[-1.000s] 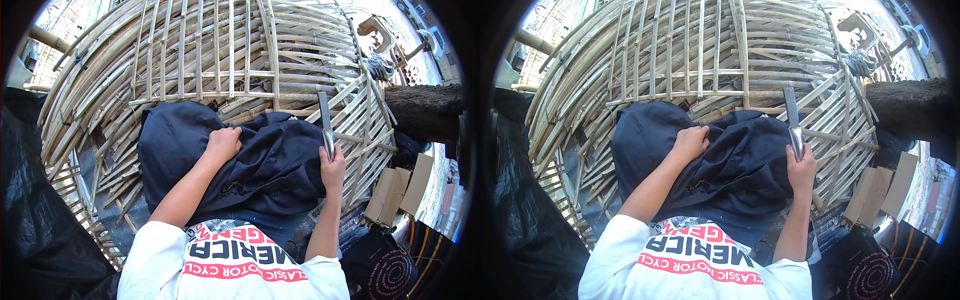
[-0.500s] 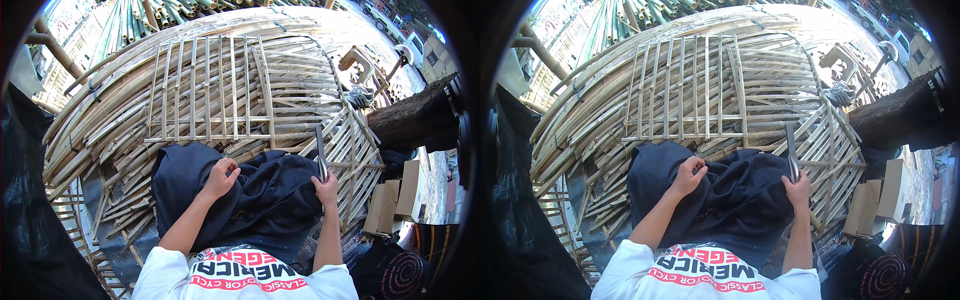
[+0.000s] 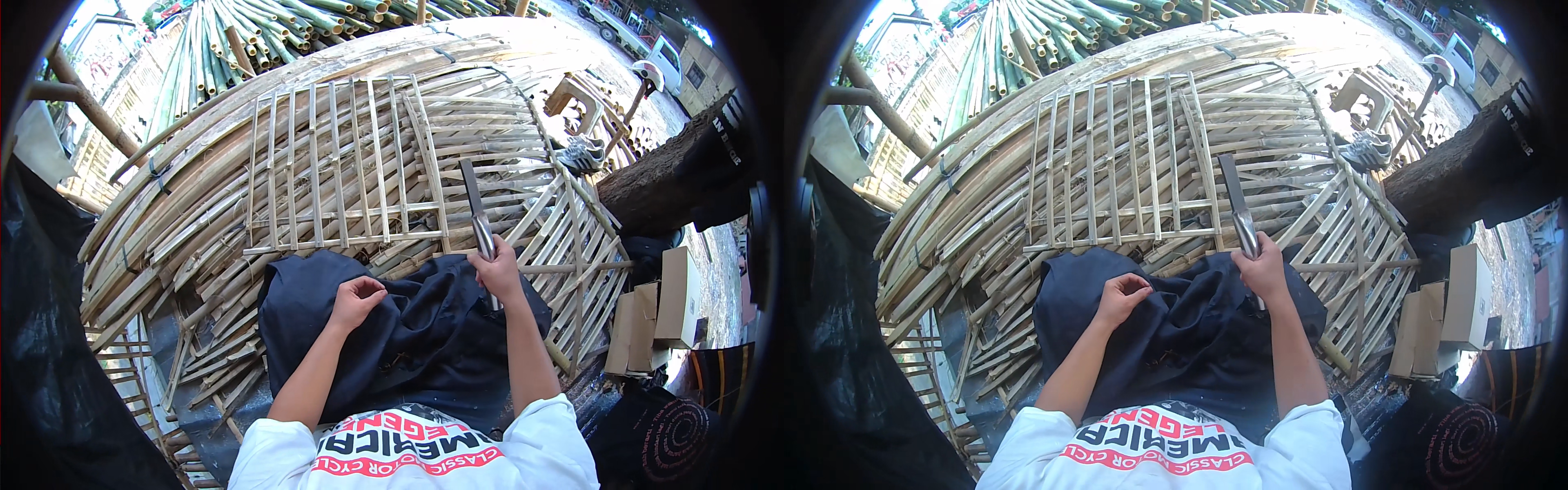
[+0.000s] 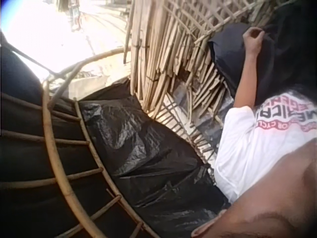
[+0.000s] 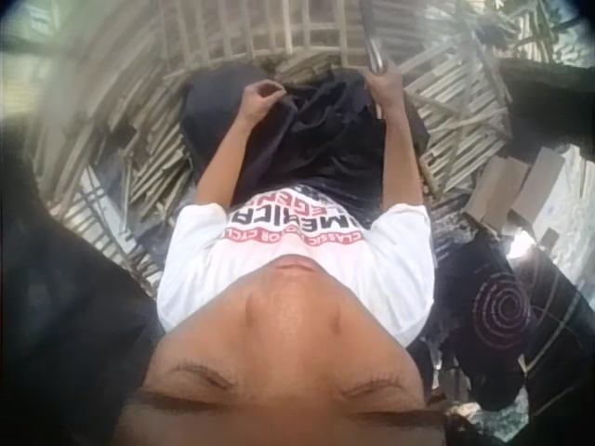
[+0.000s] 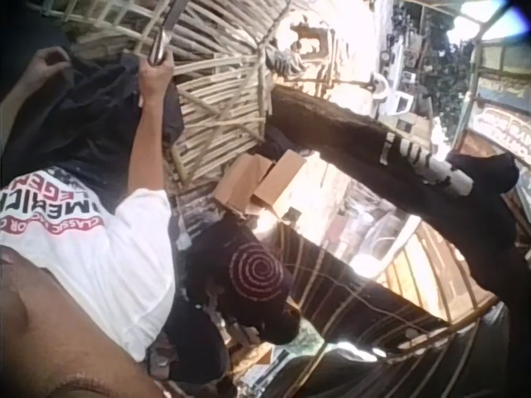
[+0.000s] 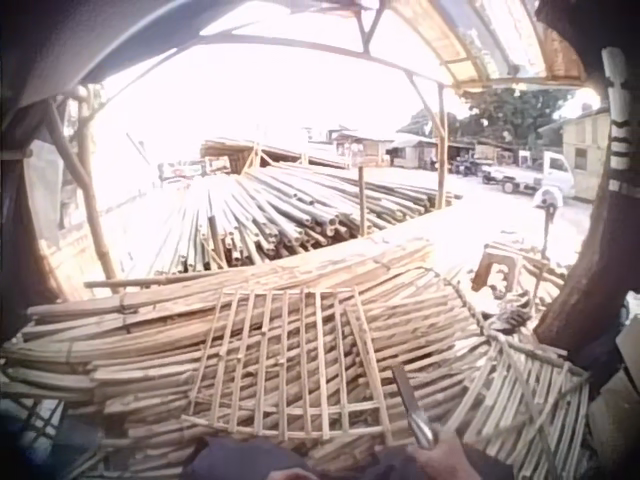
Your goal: The person weaves thin bamboo strips into a large circular structure using a metal tool to push the strips through the gaps and adjust their position.
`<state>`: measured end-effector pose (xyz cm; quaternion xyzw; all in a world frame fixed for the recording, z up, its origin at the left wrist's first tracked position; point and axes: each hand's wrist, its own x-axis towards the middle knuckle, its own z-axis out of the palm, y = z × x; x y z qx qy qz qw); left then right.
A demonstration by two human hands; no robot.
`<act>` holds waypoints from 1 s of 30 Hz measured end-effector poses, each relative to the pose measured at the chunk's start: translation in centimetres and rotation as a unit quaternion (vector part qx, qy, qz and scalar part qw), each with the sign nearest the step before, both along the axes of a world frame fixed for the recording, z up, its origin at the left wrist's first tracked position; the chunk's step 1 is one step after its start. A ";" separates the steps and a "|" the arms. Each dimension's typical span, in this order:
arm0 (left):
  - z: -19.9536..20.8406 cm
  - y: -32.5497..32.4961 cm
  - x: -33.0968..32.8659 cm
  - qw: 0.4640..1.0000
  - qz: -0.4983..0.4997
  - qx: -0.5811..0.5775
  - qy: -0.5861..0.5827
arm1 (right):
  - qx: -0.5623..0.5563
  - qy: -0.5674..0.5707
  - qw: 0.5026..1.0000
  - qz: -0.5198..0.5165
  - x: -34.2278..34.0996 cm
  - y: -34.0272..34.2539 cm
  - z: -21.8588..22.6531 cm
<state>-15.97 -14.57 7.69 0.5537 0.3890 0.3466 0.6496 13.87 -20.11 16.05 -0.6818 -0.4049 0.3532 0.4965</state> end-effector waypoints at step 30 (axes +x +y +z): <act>3.2 8.7 10.4 0.922 -0.127 0.116 0.347 | 0.057 -0.083 0.993 -0.060 2.7 11.2 -15.7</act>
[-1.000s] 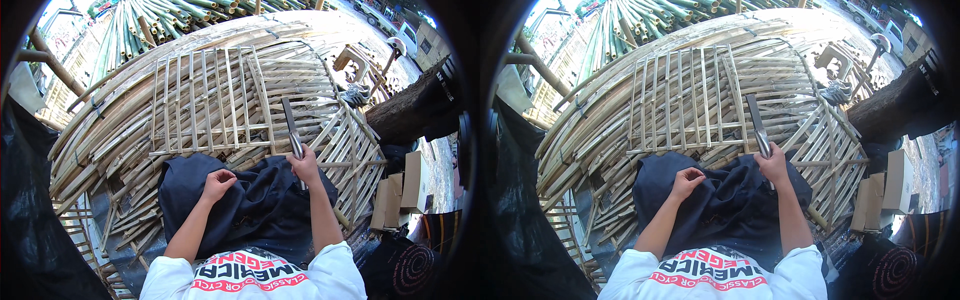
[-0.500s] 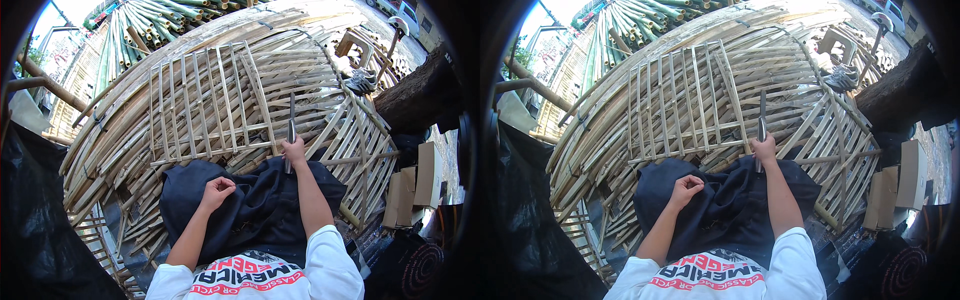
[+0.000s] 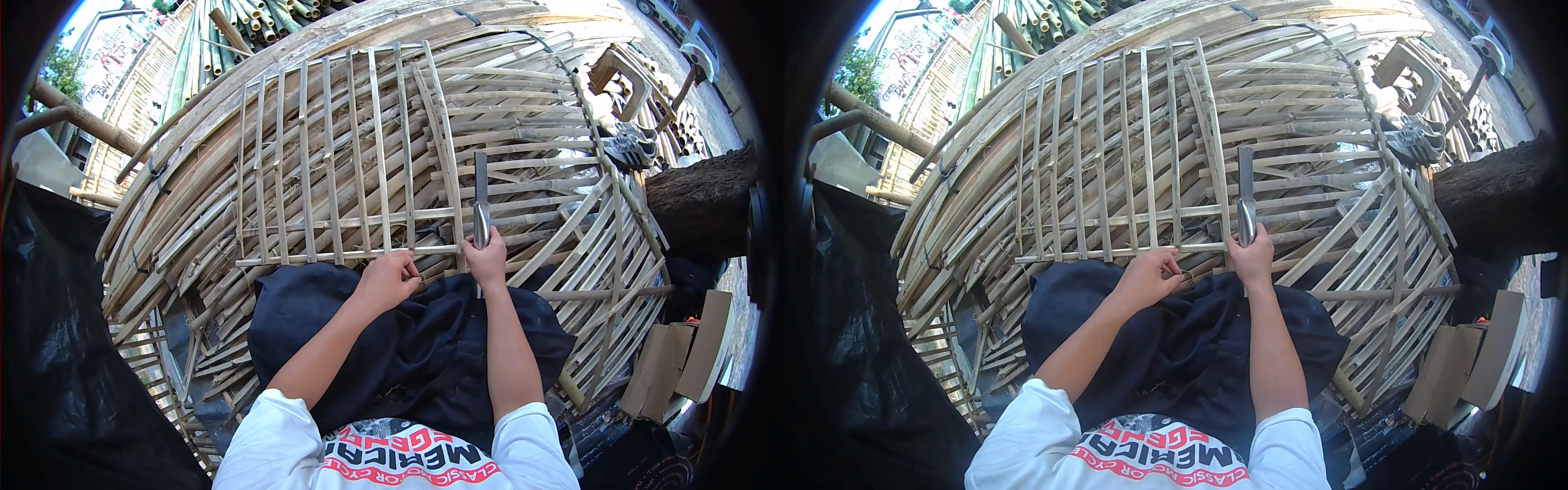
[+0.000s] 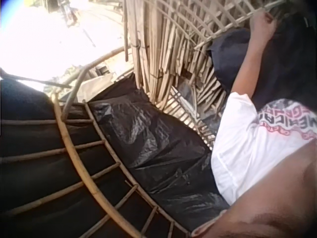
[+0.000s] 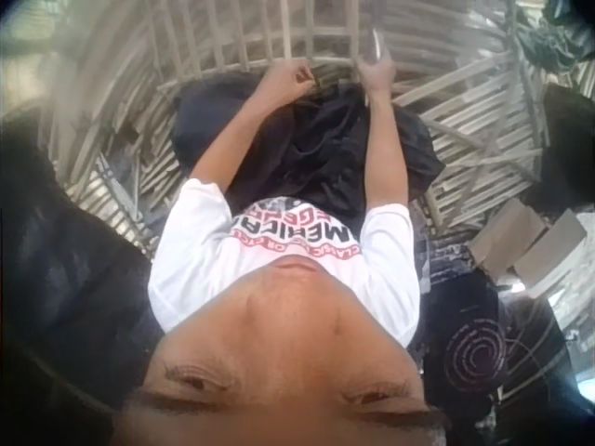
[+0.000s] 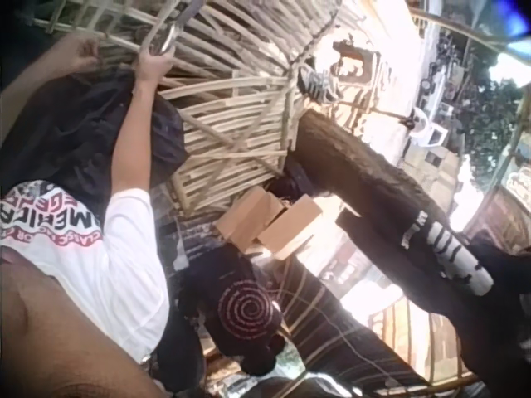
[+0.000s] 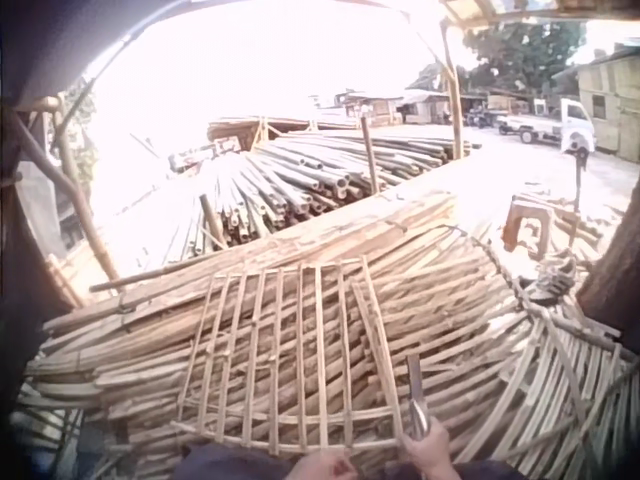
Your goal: The person weaves thin bamboo strips into a large circular structure using a metal tool to push the strips through the gaps and adjust their position.
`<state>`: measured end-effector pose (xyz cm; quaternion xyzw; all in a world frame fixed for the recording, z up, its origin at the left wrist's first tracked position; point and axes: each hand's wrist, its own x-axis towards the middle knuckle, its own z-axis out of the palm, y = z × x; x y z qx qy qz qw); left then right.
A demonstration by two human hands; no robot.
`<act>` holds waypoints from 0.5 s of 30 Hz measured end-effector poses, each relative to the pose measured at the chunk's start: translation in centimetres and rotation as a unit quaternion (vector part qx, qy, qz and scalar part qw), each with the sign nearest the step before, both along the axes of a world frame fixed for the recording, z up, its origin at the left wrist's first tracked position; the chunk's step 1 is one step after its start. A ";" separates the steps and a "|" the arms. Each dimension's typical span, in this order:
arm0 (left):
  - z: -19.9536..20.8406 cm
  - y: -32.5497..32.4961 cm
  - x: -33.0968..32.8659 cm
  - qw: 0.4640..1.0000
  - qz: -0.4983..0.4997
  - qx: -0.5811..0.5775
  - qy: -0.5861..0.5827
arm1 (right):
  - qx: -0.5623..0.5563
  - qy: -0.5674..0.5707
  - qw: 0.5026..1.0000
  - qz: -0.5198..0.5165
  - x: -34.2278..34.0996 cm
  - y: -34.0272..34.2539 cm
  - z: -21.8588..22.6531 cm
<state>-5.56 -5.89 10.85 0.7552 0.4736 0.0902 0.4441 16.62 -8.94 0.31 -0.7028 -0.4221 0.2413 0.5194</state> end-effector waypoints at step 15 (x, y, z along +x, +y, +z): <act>1.4 3.3 -2.0 0.984 -0.016 0.143 -0.107 | -0.097 0.131 0.987 -0.006 -0.3 0.4 0.8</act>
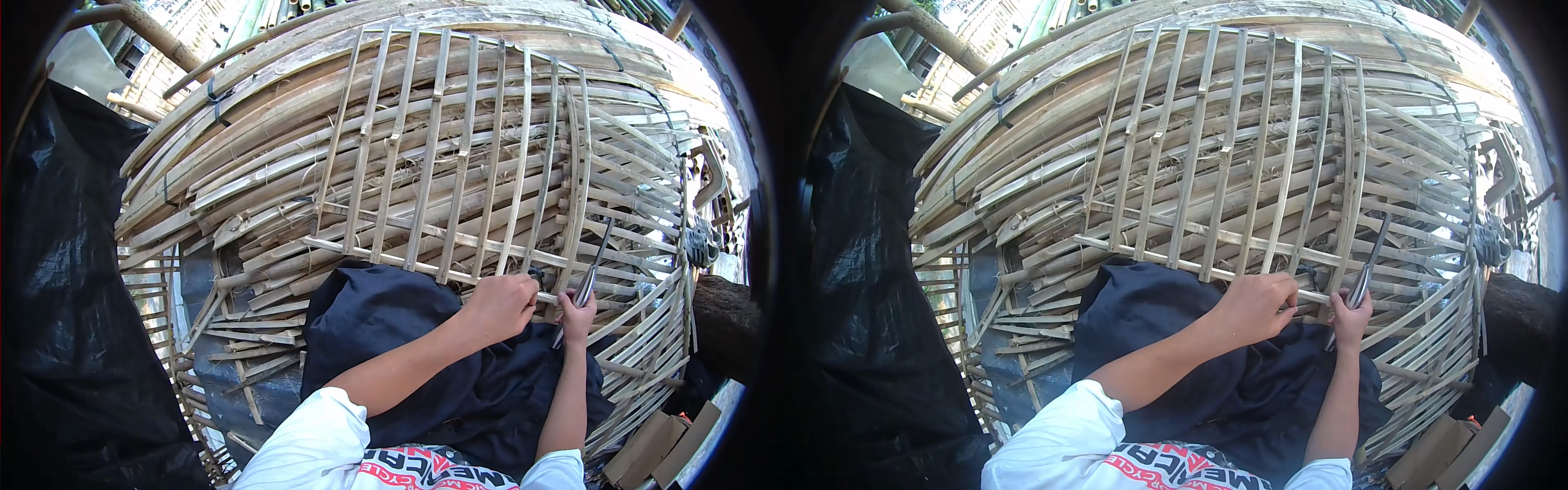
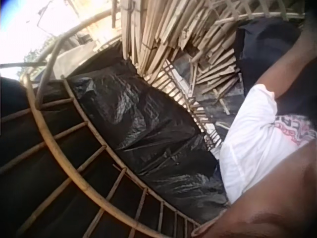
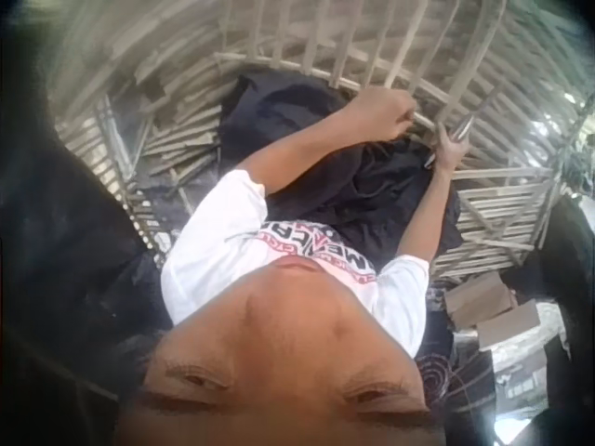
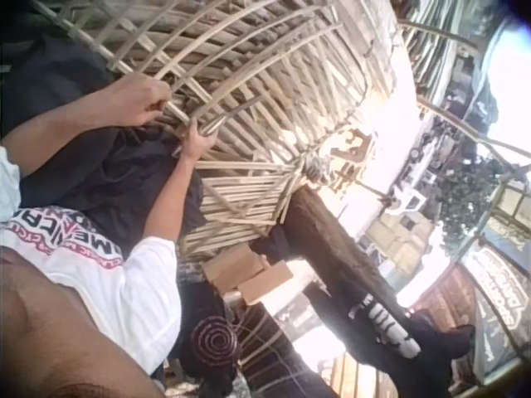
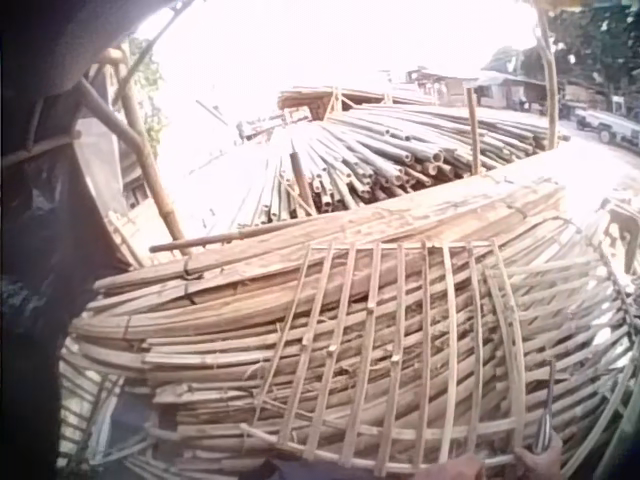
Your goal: The person weaves thin bamboo strips into a large circular structure using a metal tool to push the strips through the gaps and adjust their position.
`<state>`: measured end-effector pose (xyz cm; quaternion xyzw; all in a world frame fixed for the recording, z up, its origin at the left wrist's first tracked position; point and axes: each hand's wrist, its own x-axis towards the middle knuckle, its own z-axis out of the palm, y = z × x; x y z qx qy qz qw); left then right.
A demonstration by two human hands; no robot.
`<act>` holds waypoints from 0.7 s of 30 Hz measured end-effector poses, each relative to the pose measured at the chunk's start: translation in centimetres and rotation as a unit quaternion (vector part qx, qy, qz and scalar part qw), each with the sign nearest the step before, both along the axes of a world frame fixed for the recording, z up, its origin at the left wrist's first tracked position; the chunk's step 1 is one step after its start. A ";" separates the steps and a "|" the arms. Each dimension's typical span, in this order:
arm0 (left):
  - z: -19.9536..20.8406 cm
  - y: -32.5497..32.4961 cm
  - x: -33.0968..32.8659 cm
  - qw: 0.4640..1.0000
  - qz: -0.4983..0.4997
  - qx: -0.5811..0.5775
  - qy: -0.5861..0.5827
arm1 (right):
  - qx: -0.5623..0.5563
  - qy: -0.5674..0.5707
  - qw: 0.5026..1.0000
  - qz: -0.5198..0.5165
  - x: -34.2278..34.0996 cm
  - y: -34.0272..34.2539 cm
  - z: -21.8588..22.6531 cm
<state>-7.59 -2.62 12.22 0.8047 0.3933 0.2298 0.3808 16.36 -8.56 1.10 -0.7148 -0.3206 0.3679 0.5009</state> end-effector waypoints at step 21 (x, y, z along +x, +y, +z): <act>3.7 4.9 -13.3 0.986 0.116 -0.116 -0.006 | 0.043 -0.150 0.988 0.000 -0.6 -1.1 -1.5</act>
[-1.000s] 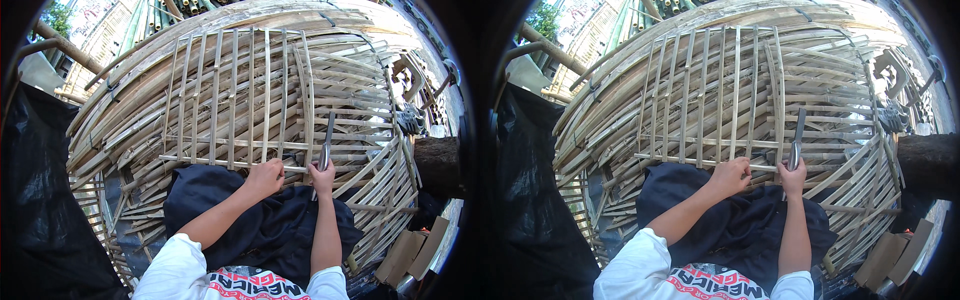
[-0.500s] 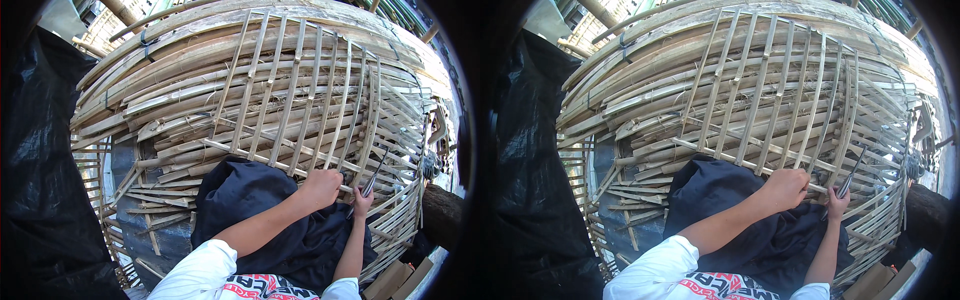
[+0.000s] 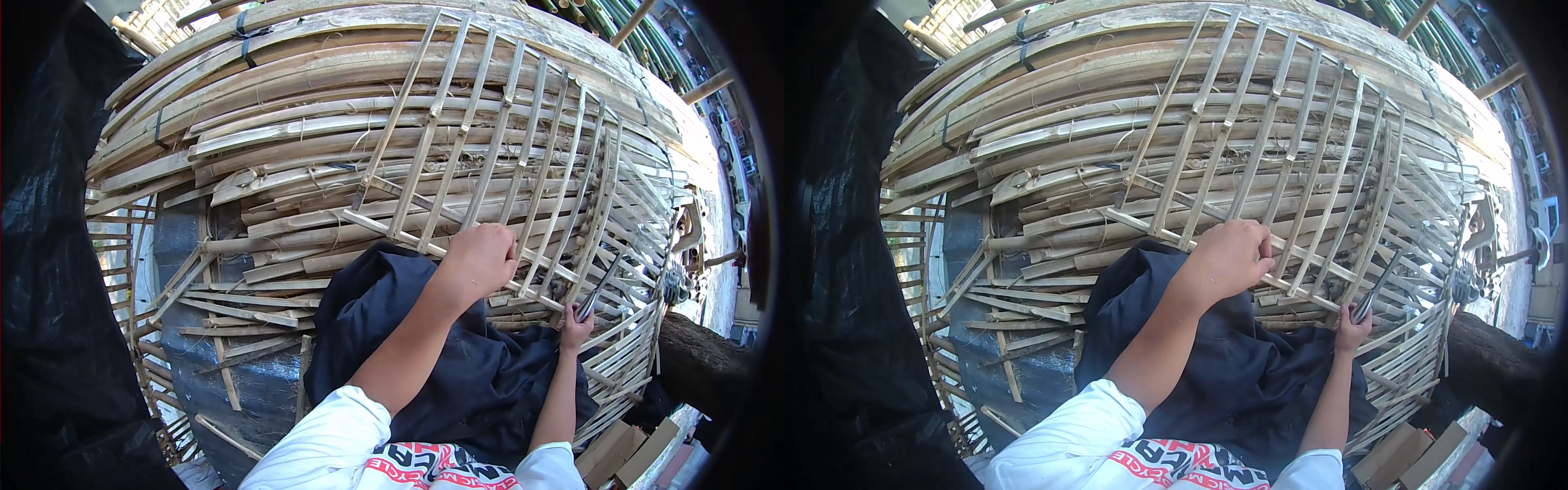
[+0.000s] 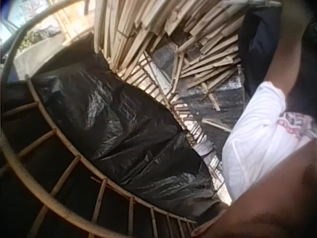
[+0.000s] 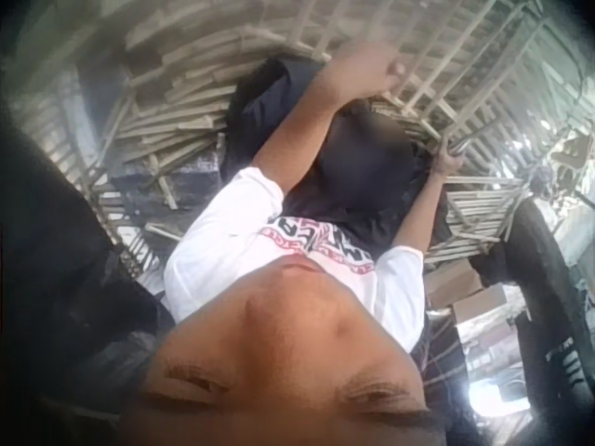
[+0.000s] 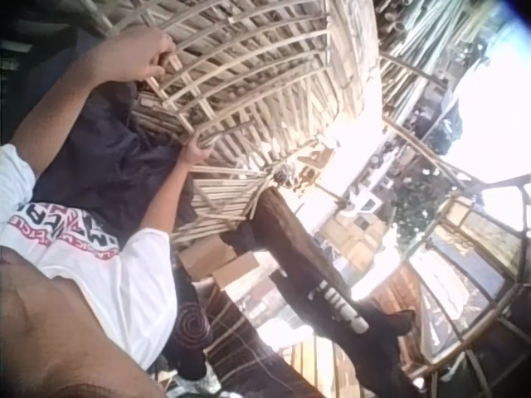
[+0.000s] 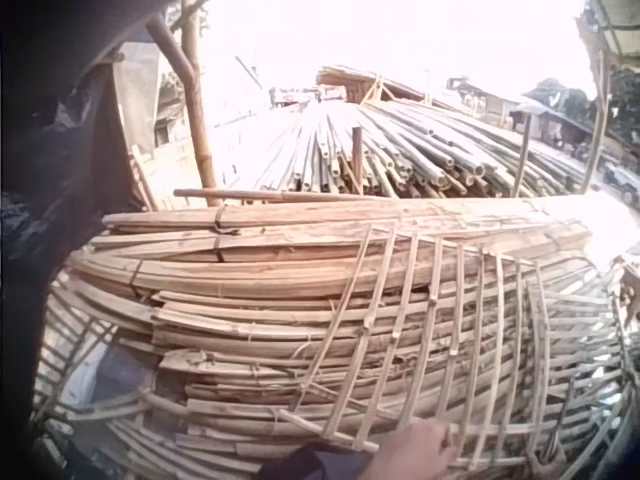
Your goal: The person weaves thin bamboo strips into a large circular structure using a metal tool to push the strips through the gaps and adjust their position.
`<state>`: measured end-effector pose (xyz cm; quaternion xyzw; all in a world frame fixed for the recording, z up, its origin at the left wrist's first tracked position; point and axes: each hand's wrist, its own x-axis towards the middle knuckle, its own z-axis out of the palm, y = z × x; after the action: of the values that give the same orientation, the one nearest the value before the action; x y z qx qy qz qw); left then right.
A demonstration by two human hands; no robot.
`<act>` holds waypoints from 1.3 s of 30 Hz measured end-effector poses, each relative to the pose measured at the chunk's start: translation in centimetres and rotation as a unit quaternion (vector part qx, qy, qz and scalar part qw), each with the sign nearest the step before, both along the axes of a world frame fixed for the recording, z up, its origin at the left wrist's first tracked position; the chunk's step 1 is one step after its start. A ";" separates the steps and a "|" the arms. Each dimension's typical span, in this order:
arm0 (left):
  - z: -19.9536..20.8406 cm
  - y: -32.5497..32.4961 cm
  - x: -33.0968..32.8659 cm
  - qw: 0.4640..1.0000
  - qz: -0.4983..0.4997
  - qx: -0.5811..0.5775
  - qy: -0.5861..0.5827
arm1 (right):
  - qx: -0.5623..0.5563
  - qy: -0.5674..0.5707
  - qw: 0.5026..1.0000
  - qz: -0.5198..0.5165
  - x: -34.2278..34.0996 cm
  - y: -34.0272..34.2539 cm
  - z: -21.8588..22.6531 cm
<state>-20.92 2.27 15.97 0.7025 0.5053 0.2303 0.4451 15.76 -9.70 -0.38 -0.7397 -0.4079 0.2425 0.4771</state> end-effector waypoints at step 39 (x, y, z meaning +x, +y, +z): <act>-7.8 -3.1 14.8 0.977 -0.130 -0.161 0.056 | 0.001 0.244 0.970 0.013 0.9 3.3 3.4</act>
<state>-6.12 -0.83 8.13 0.6928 0.4639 0.0464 0.5501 16.61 -6.41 3.01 -0.6523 -0.2887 0.4218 0.5596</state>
